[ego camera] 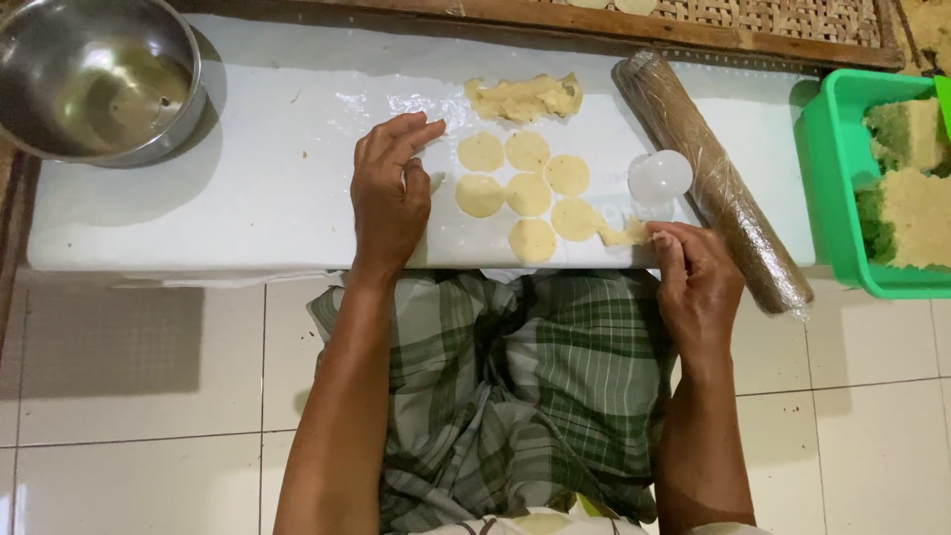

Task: Rolling out dough and cutting it into small circular pieces using a plastic mold.

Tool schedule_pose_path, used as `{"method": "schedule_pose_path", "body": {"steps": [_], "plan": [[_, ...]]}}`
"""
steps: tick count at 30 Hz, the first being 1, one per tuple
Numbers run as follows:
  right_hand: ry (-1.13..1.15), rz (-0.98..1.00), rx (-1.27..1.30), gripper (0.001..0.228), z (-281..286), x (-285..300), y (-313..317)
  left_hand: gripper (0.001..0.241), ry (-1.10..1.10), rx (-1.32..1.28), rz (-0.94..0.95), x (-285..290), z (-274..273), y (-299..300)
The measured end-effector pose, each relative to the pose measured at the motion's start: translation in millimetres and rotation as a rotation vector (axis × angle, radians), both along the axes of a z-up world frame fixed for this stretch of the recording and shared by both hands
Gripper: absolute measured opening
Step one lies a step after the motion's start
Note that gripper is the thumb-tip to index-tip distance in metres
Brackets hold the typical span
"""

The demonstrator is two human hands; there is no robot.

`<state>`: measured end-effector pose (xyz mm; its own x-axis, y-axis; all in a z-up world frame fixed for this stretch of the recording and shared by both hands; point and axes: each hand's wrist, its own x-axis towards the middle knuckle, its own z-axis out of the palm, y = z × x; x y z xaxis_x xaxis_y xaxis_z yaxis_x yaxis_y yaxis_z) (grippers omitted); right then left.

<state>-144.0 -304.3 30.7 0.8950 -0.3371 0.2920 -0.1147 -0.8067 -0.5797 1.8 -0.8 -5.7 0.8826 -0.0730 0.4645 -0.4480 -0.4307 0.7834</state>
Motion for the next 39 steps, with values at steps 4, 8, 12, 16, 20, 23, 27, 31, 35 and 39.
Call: {"method": "schedule_pose_path", "body": {"steps": [4,8,12,16,20,23,27,31,35,39], "plan": [[-0.021,0.092,-0.113,0.022,2.8,9.6,11.3,0.052,-0.027,0.024,0.016,0.8,-4.2,-1.0],[-0.033,0.168,-0.309,0.029,4.4,18.1,19.6,0.051,-0.009,0.006,0.013,-0.2,-0.9,0.0],[0.051,0.092,-0.244,0.018,5.3,25.6,10.8,0.051,-0.004,0.015,0.012,1.1,-3.9,-0.1],[0.070,0.030,-0.124,0.015,5.3,23.8,3.5,0.052,-0.019,0.003,0.011,0.4,-1.9,0.7],[0.037,-0.064,-0.022,0.017,-4.0,19.2,-14.3,0.050,-0.014,-0.014,0.004,-0.1,-0.4,-0.7],[0.010,-0.059,-0.042,0.016,-4.6,16.1,-20.9,0.050,-0.003,-0.023,0.004,2.2,-5.1,-0.8],[-0.041,-0.024,0.014,0.017,9.0,16.6,-18.2,0.051,-0.026,0.004,0.008,3.8,-10.4,-0.8],[-0.069,0.031,0.023,0.018,27.9,29.7,-9.8,0.051,-0.021,0.011,0.015,0.4,-2.2,-1.0],[0.129,0.081,-0.106,0.014,41.9,43.8,8.9,0.051,-0.025,-0.015,0.016,0.2,-1.6,0.0],[0.233,0.131,-0.206,0.013,36.9,44.9,19.3,0.053,-0.003,-0.024,0.013,1.9,-6.1,-0.8]]}}
